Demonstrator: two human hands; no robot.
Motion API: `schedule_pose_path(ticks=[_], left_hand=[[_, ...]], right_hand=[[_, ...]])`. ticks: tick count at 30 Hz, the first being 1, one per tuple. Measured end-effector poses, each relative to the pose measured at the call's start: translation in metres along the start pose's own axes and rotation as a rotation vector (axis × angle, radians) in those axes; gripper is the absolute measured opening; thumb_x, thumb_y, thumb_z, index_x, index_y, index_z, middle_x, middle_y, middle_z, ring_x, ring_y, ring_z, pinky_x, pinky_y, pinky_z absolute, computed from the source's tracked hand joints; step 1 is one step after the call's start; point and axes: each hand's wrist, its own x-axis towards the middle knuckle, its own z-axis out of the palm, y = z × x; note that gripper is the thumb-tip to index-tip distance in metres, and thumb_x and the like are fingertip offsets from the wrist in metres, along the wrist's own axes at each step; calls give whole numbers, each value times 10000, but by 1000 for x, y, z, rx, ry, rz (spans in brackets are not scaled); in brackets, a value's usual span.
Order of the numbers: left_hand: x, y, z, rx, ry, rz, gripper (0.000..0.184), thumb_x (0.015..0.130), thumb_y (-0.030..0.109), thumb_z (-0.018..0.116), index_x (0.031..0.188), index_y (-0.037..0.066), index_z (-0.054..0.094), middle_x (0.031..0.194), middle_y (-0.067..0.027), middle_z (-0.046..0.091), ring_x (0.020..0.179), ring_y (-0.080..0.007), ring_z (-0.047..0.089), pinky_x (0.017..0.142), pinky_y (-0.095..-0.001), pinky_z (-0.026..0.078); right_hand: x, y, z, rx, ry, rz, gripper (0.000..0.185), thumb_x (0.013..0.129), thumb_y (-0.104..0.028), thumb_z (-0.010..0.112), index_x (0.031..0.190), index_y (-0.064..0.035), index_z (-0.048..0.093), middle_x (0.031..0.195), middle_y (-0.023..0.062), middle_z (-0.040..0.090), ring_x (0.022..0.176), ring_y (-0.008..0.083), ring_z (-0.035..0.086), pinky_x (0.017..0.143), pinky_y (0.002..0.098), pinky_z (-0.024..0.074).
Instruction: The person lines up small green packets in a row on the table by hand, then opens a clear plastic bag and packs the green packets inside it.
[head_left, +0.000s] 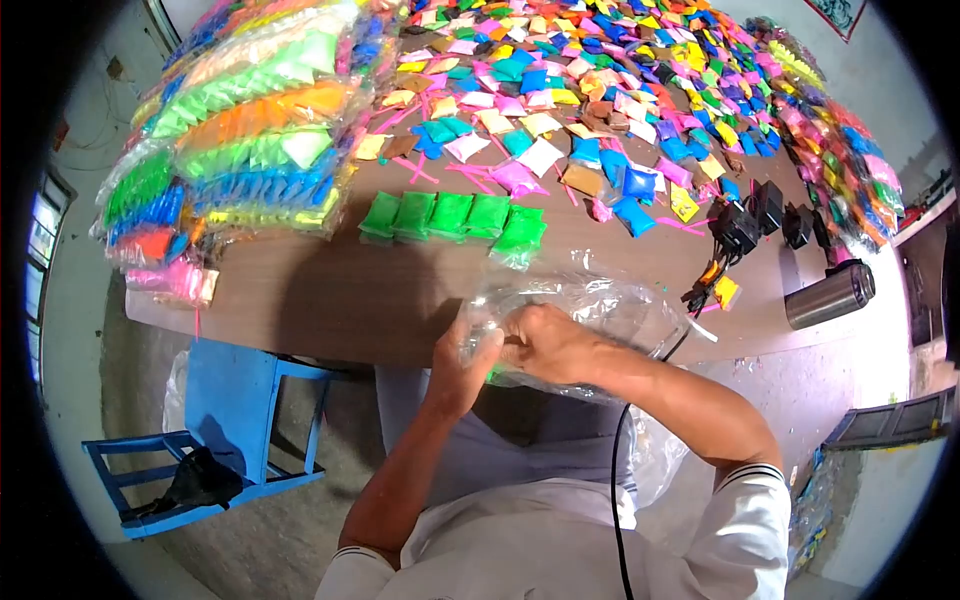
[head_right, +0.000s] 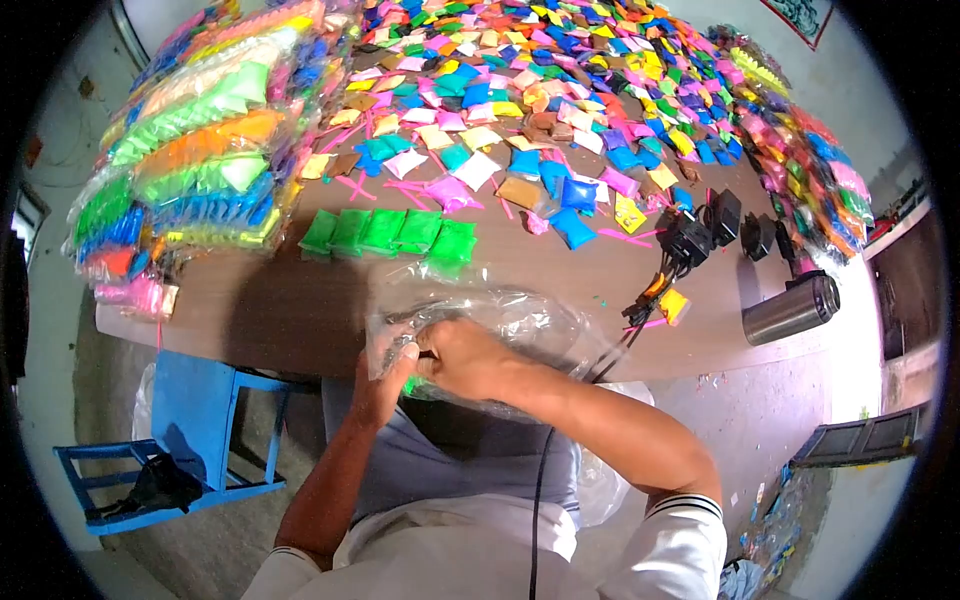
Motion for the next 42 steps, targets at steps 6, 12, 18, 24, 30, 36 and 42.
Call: schedule_pose_path(ticks=[6,12,18,24,30,36,42], left_hand=[[-1,-6,3,-41,28,27,265,900,115,598,1142,6,595,1009,-67,627,947,-127,557,852,-290,454],[-2,-8,-3,-52,-31,-58,309,904,134,616,1171,-21,590,1086,-80,628,1021,-136,551,889,-295,444],[-3,-16,-5,-69,-21,11,367,889,152,622,1205,-27,575,1189,-110,601,1116,-158,525,953,-309,412],[-4,-20,-11,15,-49,14,370,868,146,621,1202,-8,580,1201,-102,590,1116,-169,533,956,-323,416],[-4,-31,-14,-147,-56,-14,352,854,120,625,1184,4,591,1175,-87,591,1085,-154,542,926,-324,437],[-6,-23,-17,-206,-109,-161,344,871,127,622,1193,11,585,1141,-58,597,1034,-119,546,899,-301,445],[-7,-18,-12,-244,-76,-97,358,887,168,627,1207,19,570,1103,-36,606,987,-102,549,853,-288,452]], right_hand=[[-20,-6,-16,-152,-255,-17,182,678,10,563,860,15,567,707,229,597,735,425,605,638,492,456],[-79,-54,-68,51,-35,-394,156,875,-78,598,976,39,619,742,179,650,678,325,651,613,396,508],[-85,-41,-134,409,679,-216,252,984,-159,505,1049,49,632,735,85,649,666,157,634,590,265,505],[10,70,-133,245,460,-41,148,922,-106,606,991,8,668,790,36,653,688,105,601,631,260,499],[53,84,-86,-221,199,-189,608,686,-223,826,1204,-19,581,1158,213,604,1108,364,578,933,424,479],[64,67,-78,-476,121,-168,756,698,-342,785,1286,17,476,1281,235,513,1189,381,506,1000,436,427],[84,92,-67,-556,150,-327,732,722,-298,765,1301,21,451,1228,231,552,1168,384,522,994,432,432]])
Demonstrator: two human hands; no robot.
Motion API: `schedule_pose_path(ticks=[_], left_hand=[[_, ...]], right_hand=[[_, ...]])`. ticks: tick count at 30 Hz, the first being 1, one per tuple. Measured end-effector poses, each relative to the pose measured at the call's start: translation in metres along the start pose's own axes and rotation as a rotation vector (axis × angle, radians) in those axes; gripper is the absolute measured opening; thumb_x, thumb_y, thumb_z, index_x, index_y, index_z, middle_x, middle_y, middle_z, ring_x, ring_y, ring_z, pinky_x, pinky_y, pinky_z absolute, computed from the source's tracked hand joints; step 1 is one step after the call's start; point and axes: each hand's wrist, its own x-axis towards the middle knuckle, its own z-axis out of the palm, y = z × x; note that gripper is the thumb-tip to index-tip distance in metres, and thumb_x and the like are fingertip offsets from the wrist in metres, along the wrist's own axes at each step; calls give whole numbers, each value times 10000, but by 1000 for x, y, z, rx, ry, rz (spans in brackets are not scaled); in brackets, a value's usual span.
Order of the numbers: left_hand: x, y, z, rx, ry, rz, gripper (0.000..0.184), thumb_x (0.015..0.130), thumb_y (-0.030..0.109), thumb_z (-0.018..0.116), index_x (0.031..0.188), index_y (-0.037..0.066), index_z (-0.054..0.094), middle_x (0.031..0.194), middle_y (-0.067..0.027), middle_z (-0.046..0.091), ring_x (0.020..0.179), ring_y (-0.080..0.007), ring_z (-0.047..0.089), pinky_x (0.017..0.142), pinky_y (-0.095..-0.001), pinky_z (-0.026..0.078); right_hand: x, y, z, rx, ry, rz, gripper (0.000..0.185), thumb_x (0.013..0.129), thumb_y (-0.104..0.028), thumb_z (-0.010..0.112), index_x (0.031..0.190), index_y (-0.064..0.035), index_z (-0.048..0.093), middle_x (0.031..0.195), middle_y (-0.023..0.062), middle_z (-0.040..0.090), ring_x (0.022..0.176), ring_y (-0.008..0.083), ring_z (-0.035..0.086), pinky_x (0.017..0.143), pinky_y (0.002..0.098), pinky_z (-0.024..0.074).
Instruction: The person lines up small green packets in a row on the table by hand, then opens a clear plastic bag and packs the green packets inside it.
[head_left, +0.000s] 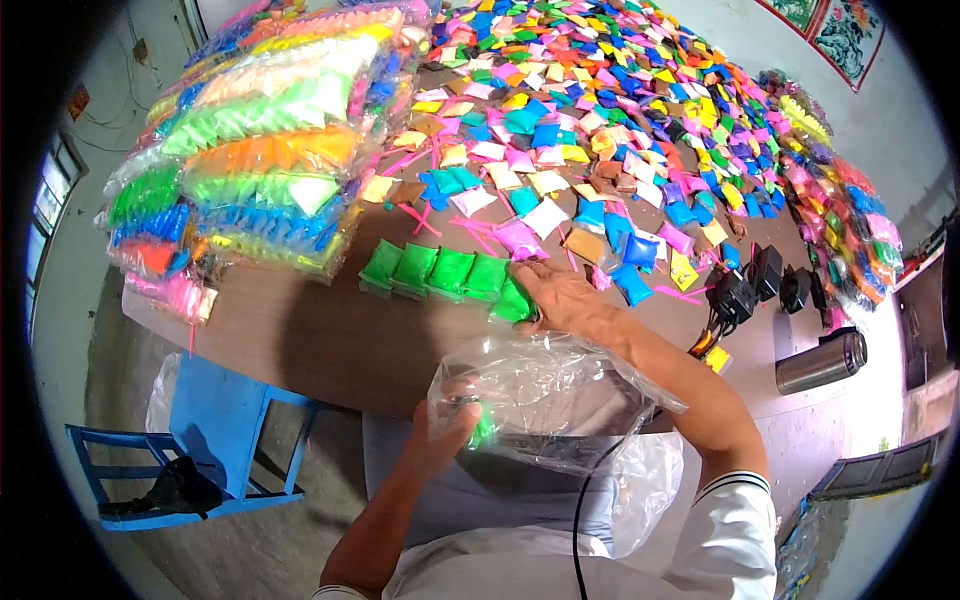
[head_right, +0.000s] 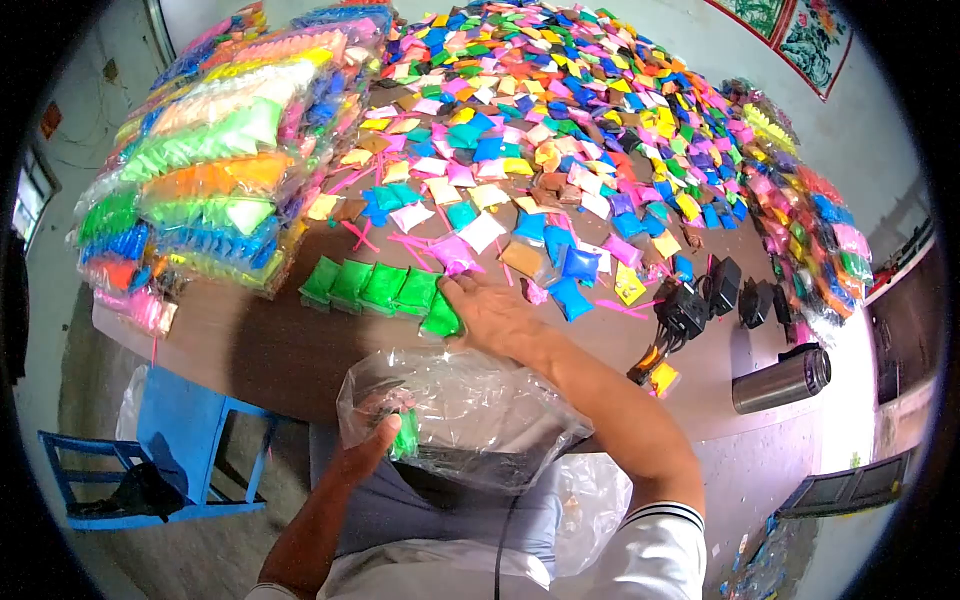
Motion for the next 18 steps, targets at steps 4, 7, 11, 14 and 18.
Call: schedule_pose_path(ticks=[4,7,11,14,18], left_hand=[[-1,-5,-4,5,-8,-30,356,882,205,611,1191,32,574,1132,-51,606,1049,-141,539,928,-319,416],[-2,-6,-4,8,-17,-2,360,892,202,634,1202,29,574,1107,-40,614,986,-108,553,853,-290,450],[0,-6,0,-15,11,50,367,898,220,632,1207,30,573,1107,-37,618,1012,-108,546,879,-294,440],[0,-3,-1,26,-9,69,349,893,179,624,1201,21,576,1145,-56,612,1050,-115,540,908,-297,431],[-2,-1,1,-38,5,-57,337,885,135,620,1197,15,575,1163,-71,610,1064,-123,543,921,-302,432]], right_hand=[[2,1,-9,140,-139,151,709,751,-269,736,1318,22,428,1258,227,535,1187,385,510,1006,429,426],[-3,-4,-14,139,-124,159,717,747,-251,737,1332,15,420,1296,228,503,1209,384,494,1012,430,423],[-4,13,10,37,-2,37,733,746,-236,738,1356,1,407,1322,235,475,1231,382,475,1023,428,417],[-3,14,3,56,-134,119,762,739,-253,747,1378,-17,405,1334,233,468,1254,377,457,1039,418,407],[-21,23,-8,190,19,242,671,733,-241,732,1313,-4,493,1256,227,551,1182,374,525,1005,421,432]])
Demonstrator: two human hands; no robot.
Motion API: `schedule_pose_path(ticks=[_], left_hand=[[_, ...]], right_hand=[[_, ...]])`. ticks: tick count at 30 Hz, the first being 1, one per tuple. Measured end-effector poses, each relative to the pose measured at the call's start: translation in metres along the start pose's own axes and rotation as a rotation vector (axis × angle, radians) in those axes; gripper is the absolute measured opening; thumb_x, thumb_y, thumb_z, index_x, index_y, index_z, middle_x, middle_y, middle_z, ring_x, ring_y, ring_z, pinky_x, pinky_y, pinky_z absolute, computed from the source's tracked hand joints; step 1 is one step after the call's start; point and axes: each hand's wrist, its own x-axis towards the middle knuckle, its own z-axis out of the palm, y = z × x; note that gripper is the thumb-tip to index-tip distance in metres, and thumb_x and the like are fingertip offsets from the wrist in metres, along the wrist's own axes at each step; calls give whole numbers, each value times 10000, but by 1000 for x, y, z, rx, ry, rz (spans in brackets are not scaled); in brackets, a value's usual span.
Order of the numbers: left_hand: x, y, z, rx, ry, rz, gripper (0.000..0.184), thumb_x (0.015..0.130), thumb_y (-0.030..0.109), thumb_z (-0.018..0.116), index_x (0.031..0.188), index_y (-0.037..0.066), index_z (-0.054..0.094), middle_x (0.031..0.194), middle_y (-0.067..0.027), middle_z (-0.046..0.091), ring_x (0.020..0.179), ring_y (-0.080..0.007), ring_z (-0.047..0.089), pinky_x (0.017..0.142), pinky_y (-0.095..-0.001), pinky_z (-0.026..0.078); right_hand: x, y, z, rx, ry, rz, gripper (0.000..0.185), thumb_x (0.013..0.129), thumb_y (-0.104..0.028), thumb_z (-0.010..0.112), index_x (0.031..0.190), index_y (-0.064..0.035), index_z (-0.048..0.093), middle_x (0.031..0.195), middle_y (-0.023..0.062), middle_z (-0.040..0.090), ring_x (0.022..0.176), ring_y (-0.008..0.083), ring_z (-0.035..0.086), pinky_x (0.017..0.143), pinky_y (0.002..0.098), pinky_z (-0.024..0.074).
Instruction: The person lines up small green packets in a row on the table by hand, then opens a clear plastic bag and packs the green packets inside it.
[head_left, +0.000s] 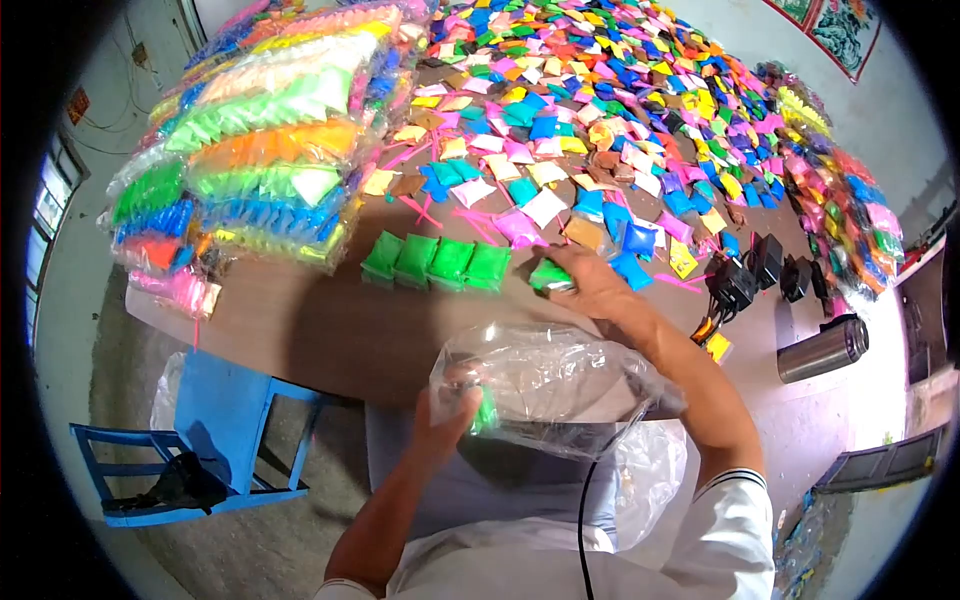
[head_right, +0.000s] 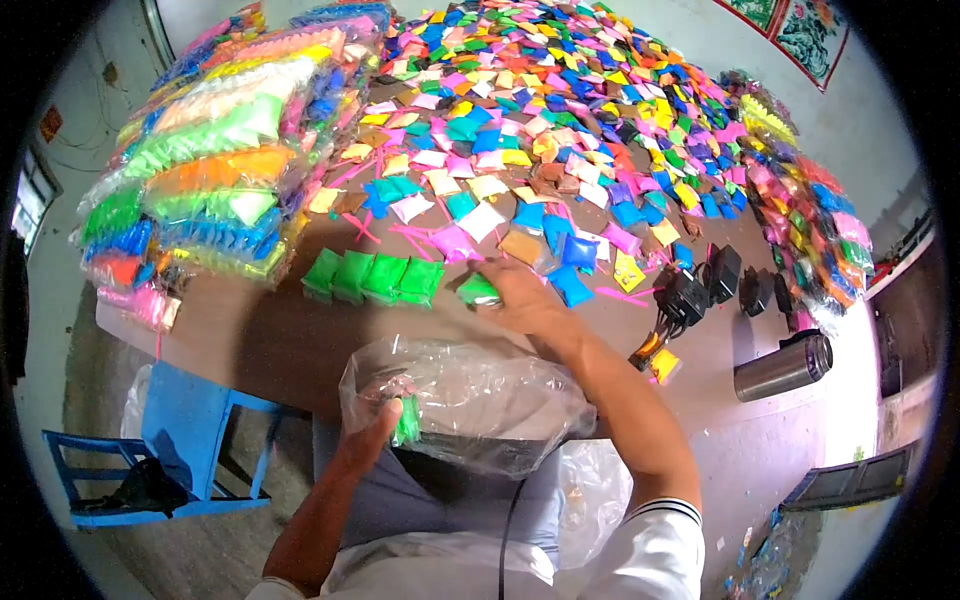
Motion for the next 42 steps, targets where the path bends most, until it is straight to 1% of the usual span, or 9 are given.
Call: schedule_pose_path(ticks=[2,5,6,10,14,17,27,35,42], left_hand=[[3,-12,0,-25,23,132,319,882,107,614,1185,14,583,1147,-72,619,1057,-123,550,923,-305,436],[7,-20,-1,11,48,173,307,876,96,616,1171,15,592,1114,-70,633,1049,-129,556,923,-304,438],[4,-13,1,-41,47,89,287,879,104,606,1150,12,606,1113,-70,633,1065,-139,553,934,-304,433],[2,-6,3,77,71,178,287,895,148,584,1143,7,616,1107,-57,637,1044,-135,562,927,-301,436],[2,0,5,102,73,131,295,897,153,580,1154,13,615,1087,-57,638,1015,-130,562,898,-295,442],[2,1,2,96,50,44,310,906,171,581,1173,17,610,1068,-56,637,994,-127,557,871,-295,445],[1,-7,6,140,85,154,290,941,165,570,1177,2,611,1071,-51,654,1014,-123,571,906,-284,439],[1,3,11,107,93,160,278,939,138,570,1170,-11,612,1053,-51,660,969,-105,570,868,-261,450],[1,5,15,183,157,204,269,888,116,635,1119,-23,625,1015,-99,660,925,-132,587,823,-284,476]], right_hand=[[-22,11,-5,332,211,103,569,761,-255,696,1254,-2,565,1153,232,628,1095,355,597,972,405,450],[-67,3,-51,658,313,289,515,787,-351,666,1236,-103,623,1083,54,645,996,180,586,917,333,449],[-89,-26,-76,608,378,428,507,793,-324,655,1225,-63,614,1098,67,639,996,177,586,911,324,447],[-171,-77,-84,1157,627,168,789,721,-425,738,1297,53,490,1116,164,599,932,253,602,772,386,493],[-204,-128,-81,925,248,22,741,687,-468,708,1133,114,604,1046,231,639,917,299,647,804,378,512],[-174,-158,-63,741,94,37,551,750,-55,667,1264,86,526,1098,194,622,981,287,615,887,376,468],[-164,-198,-64,559,168,-435,612,742,-136,702,1279,84,507,1092,200,611,975,336,611,840,386,491],[-110,-148,16,720,87,576,429,881,-216,591,1204,59,527,1020,203,641,934,288,619,845,363,476],[-99,-145,46,620,-2,586,529,928,-423,576,1187,28,480,1061,283,614,1028,391,607,888,439,451]])
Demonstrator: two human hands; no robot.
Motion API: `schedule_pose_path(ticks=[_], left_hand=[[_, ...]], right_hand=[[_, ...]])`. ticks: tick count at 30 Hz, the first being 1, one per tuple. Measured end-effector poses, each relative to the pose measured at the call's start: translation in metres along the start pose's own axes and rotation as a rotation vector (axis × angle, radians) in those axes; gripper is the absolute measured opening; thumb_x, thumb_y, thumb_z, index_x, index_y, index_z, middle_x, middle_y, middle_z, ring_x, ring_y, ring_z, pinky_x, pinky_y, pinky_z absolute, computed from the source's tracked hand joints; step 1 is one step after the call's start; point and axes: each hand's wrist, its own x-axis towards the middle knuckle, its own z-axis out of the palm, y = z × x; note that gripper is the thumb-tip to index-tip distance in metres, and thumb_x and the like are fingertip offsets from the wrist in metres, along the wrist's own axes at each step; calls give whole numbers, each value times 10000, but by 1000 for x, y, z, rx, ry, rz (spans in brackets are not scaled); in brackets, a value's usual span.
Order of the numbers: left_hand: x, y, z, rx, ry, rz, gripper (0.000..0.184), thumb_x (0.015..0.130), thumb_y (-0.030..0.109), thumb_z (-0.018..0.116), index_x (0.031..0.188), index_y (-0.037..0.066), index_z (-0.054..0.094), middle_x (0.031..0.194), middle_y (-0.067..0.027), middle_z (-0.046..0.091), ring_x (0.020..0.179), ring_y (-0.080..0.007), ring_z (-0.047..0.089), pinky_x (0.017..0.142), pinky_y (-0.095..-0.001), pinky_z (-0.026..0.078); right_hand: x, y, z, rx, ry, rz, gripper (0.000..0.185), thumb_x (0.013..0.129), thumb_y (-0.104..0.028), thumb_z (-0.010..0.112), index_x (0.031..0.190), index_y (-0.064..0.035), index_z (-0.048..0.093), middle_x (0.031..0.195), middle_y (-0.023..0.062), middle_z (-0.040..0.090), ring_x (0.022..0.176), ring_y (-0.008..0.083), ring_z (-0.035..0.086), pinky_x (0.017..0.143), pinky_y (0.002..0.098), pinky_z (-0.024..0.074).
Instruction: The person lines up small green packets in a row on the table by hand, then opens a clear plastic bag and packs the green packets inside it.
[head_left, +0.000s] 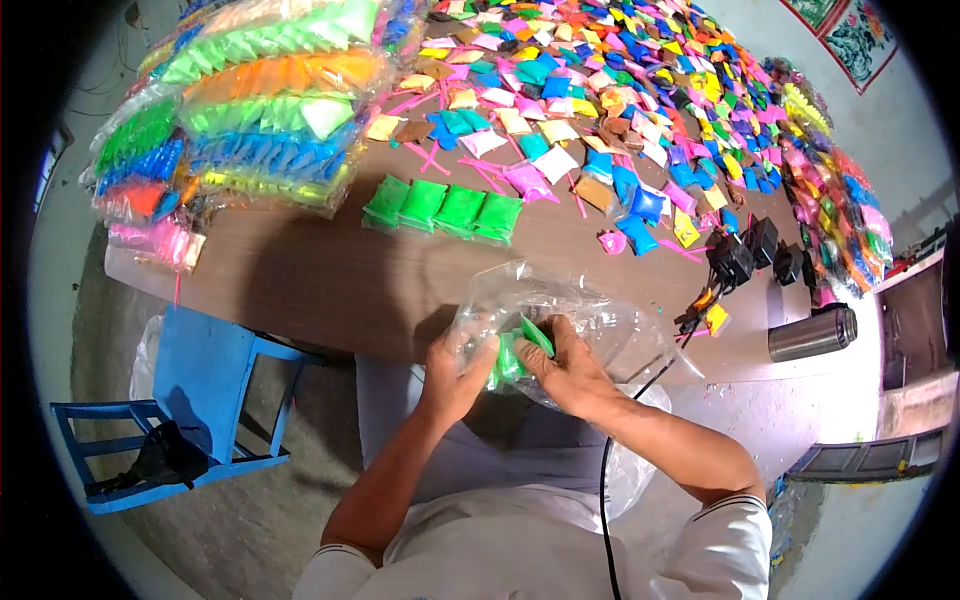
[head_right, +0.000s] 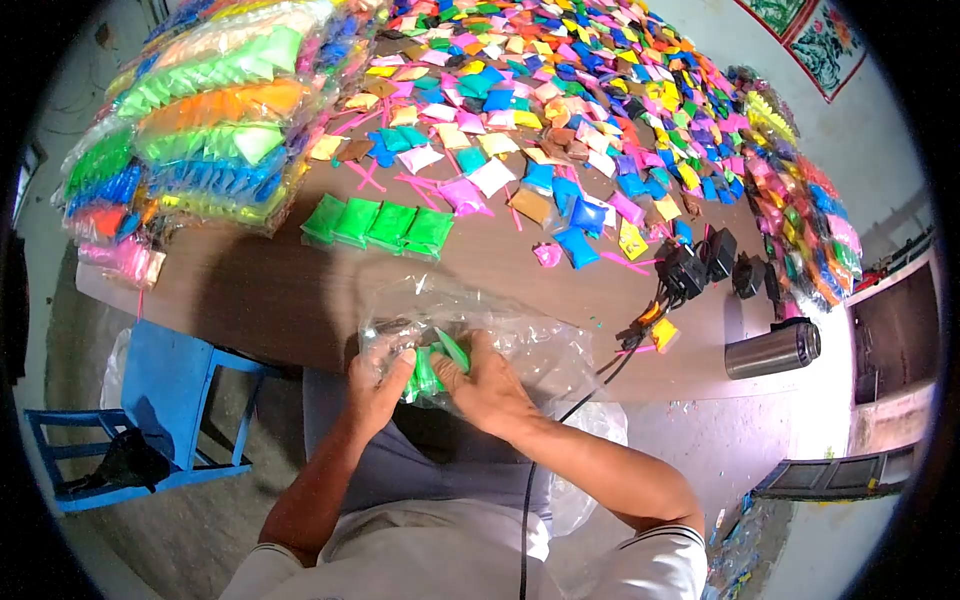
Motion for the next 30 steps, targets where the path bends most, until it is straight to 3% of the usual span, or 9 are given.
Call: schedule_pose_path(ticks=[6,8,10,12,14,18,25,27,30], left_hand=[[1,-5,-2,-22,-14,-20,292,885,116,635,1137,-31,610,1055,-122,660,972,-159,597,859,-304,472],[1,-9,-2,-8,-15,2,297,889,120,632,1141,-35,606,1060,-125,660,980,-159,595,866,-303,470],[0,-11,-3,8,-18,24,302,892,123,630,1145,-40,602,1065,-127,661,987,-159,593,873,-302,467],[0,-9,-4,3,-44,-15,308,929,174,586,1180,-4,602,1083,-68,652,1010,-132,566,902,-292,440],[1,-8,-4,-19,-37,-22,314,917,158,606,1172,-26,596,1079,-96,656,1002,-147,577,894,-300,451],[1,-7,-5,-20,-64,-33,314,933,172,579,1184,-16,590,1108,-92,639,1036,-150,566,926,-308,435],[3,-3,-5,-7,-85,-3,319,936,194,569,1167,-26,582,1135,-113,624,1075,-183,562,961,-327,418],[3,-3,-4,-37,-52,26,326,913,152,609,1173,-44,586,1074,-127,649,999,-168,586,891,-316,458],[5,-4,-2,-35,-33,39,324,916,151,603,1179,-38,588,1064,-116,652,998,-166,587,890,-314,458]], right_hand=[[-3,7,-16,55,-117,7,484,958,-356,503,1261,22,492,1140,241,605,1063,364,586,923,409,438],[-5,11,-21,-17,-168,-120,500,974,-341,526,1304,34,510,1055,144,605,972,198,557,865,340,455],[-4,8,-22,-65,-198,-72,456,972,-315,538,1270,30,538,999,120,610,903,179,553,808,333,462],[-6,4,-24,-112,-228,-25,412,970,-290,550,1235,26,566,944,96,615,834,160,549,751,325,468],[-7,-1,-24,-90,-225,14,354,959,-266,580,1181,9,589,828,75,589,712,141,509,650,322,445],[-11,-9,-24,-171,-208,-94,309,957,-260,580,1111,7,600,780,89,562,685,148,501,637,335,434],[2,-1,-20,-302,-215,-179,280,962,-263,553,939,13,595,704,199,548,628,285,494,633,411,429],[4,2,-18,-312,-222,-181,289,963,-267,550,915,16,589,708,219,547,625,316,492,634,425,430],[3,1,-18,-359,-218,-167,286,960,-257,548,888,18,584,720,229,560,638,355,539,640,447,439]])
